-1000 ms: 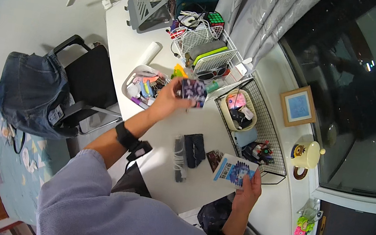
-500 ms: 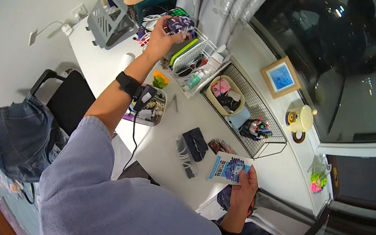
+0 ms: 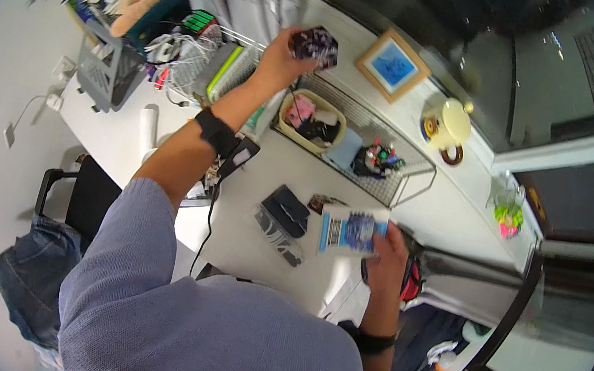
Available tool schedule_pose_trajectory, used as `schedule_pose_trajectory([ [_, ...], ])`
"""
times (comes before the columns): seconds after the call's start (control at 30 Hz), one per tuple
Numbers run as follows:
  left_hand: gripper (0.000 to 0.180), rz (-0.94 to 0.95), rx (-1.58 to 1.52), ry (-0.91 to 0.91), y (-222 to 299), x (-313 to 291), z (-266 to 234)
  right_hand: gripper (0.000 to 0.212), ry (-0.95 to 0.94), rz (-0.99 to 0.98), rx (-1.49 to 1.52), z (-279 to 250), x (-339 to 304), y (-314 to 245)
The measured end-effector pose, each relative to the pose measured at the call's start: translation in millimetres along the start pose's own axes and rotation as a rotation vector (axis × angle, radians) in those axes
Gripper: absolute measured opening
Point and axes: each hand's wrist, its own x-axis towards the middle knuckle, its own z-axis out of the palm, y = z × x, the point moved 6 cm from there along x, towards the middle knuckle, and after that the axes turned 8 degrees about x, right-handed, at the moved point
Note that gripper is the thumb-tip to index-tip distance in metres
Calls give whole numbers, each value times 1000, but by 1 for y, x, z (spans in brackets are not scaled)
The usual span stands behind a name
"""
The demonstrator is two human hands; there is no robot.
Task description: The person wipes a white desk with a cloth, gathers coins, and moves between rooms. They then organize desk items including a plastic organizer, a mug, a framed photo, and small figurines, and finally coil a white cable.
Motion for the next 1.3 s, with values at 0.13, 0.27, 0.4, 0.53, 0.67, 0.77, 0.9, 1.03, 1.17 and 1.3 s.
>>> schedule_pose_trajectory([
  [0.13, 60, -51, 309, 110, -19, 30, 34, 28, -20, -206, -109, 15, 39, -50],
  [0.27, 72, -47, 541, 191, -45, 46, 64, 26, 46, -229, -103, 28, 53, -81],
  [0.4, 78, -86, 571, 62, -45, 48, 81, 26, 88, -254, -106, 17, 65, -80],
  [0.53, 75, 57, 634, 99, -42, 40, 77, 30, 23, -241, -101, 20, 70, -77],
  [0.67, 49, 107, 230, -111, 29, -10, 75, 34, -31, -258, -165, 21, 71, -81],
  [0.77, 30, -17, -188, -690, 71, -84, 108, 29, -84, -255, -250, 28, 76, -79],
  [0.9, 23, -246, -205, -845, 78, -128, 106, 23, -122, -298, -388, 40, 71, -64],
  [1.03, 15, -608, -557, -768, 60, -161, 84, 27, -133, -235, -319, 56, 52, -53],
  [1.17, 19, -754, -707, -688, 59, -186, 71, 29, -196, -161, -201, 70, 36, -41],
  [1.3, 18, -735, -621, -620, 53, -199, 58, 25, -242, -74, -274, 69, 36, -19],
])
